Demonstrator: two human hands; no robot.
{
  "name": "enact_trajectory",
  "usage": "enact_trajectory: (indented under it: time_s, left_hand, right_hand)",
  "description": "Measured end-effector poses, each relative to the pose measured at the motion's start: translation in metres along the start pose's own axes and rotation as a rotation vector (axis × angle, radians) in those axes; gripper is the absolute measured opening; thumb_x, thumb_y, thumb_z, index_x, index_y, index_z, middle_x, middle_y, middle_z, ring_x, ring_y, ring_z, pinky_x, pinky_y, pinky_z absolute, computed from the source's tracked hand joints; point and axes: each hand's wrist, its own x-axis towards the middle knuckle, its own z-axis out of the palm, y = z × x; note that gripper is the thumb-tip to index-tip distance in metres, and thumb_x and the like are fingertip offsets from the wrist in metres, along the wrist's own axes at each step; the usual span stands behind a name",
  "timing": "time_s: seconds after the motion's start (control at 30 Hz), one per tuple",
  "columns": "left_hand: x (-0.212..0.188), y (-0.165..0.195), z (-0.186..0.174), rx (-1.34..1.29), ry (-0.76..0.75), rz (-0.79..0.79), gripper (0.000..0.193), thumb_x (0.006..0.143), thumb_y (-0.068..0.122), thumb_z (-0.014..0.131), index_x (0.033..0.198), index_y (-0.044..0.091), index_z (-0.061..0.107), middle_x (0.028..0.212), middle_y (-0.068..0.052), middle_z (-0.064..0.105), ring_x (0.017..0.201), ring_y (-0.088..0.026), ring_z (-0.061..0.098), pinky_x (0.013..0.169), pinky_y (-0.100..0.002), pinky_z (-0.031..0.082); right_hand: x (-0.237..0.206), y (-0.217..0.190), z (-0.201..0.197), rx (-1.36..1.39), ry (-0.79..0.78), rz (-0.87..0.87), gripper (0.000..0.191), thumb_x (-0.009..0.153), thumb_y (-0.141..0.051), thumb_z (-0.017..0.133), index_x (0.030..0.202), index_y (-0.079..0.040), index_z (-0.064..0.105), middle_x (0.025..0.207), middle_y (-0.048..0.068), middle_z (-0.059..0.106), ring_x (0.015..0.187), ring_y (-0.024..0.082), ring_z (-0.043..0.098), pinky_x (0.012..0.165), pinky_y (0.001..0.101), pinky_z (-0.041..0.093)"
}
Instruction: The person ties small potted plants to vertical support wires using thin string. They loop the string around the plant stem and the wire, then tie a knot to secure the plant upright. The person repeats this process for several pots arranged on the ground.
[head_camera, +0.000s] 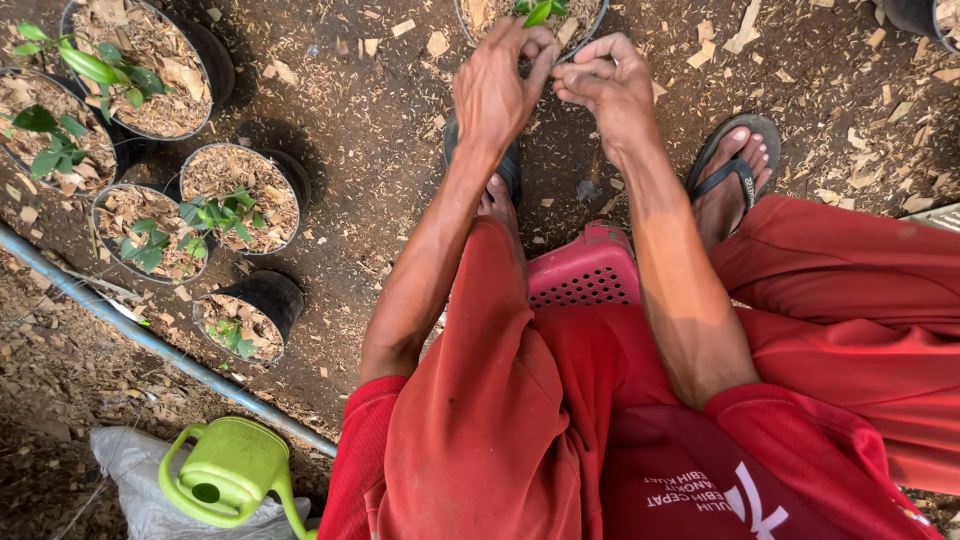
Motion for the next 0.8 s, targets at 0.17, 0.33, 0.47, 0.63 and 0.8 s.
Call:
enact_trajectory:
  time_s: [0.17,0.33,0.47,0.63,0.8]
  left_hand:
    - [-0.005,-0.003,-0.001,0.005,0.046,0.081,0.022,0.097,0.029,0.072,0.112,0.013,0.072,0.096,-0.004,0.071,0.073,-0.024,0.072,0.058,-0.039,0.054]
    - [-0.005,0.000,-0.008,-0.049,-0.014,0.073,0.019,0.096,0.022,0.069,0.113,0.014,0.072,0.098,-0.005,0.070,0.078,-0.027,0.073,0.063,-0.041,0.056]
    - [-0.004,0.002,-0.013,-0.094,-0.027,0.130,0.017,0.095,0.020,0.071,0.111,0.016,0.074,0.098,-0.004,0.070,0.086,-0.027,0.074,0.070,-0.041,0.057]
    - [-0.003,-0.001,-0.003,-0.041,-0.012,0.069,0.018,0.088,0.022,0.077,0.100,0.009,0.074,0.092,-0.007,0.070,0.081,-0.028,0.073,0.067,-0.043,0.056]
    - [-0.001,-0.008,0.015,0.064,0.056,0.243,0.011,0.096,0.011,0.064,0.097,0.000,0.065,0.093,-0.013,0.069,0.062,-0.025,0.065,0.050,-0.038,0.050]
  right_hand:
    - [0.001,0.023,0.002,0.056,0.005,-0.038,0.019,0.097,0.009,0.065,0.106,-0.005,0.055,0.102,0.017,0.077,0.086,0.016,0.071,0.079,0.0281,0.059]
    - [0.000,0.029,-0.002,0.184,-0.038,-0.039,0.018,0.098,0.010,0.065,0.106,-0.003,0.056,0.102,0.018,0.076,0.087,0.017,0.070,0.082,0.0282,0.058]
    - [-0.001,0.029,-0.001,0.280,-0.045,0.000,0.018,0.098,0.010,0.065,0.106,-0.003,0.056,0.101,0.016,0.075,0.088,0.018,0.070,0.083,0.0290,0.059]
    - [0.000,0.029,0.002,0.120,-0.029,-0.113,0.019,0.098,0.010,0.067,0.107,-0.002,0.056,0.100,0.016,0.076,0.088,0.017,0.070,0.082,0.0293,0.059]
    - [-0.003,0.022,0.002,-0.202,0.085,-0.125,0.015,0.094,0.008,0.070,0.100,-0.004,0.063,0.093,0.012,0.078,0.080,0.014,0.073,0.076,0.0274,0.063]
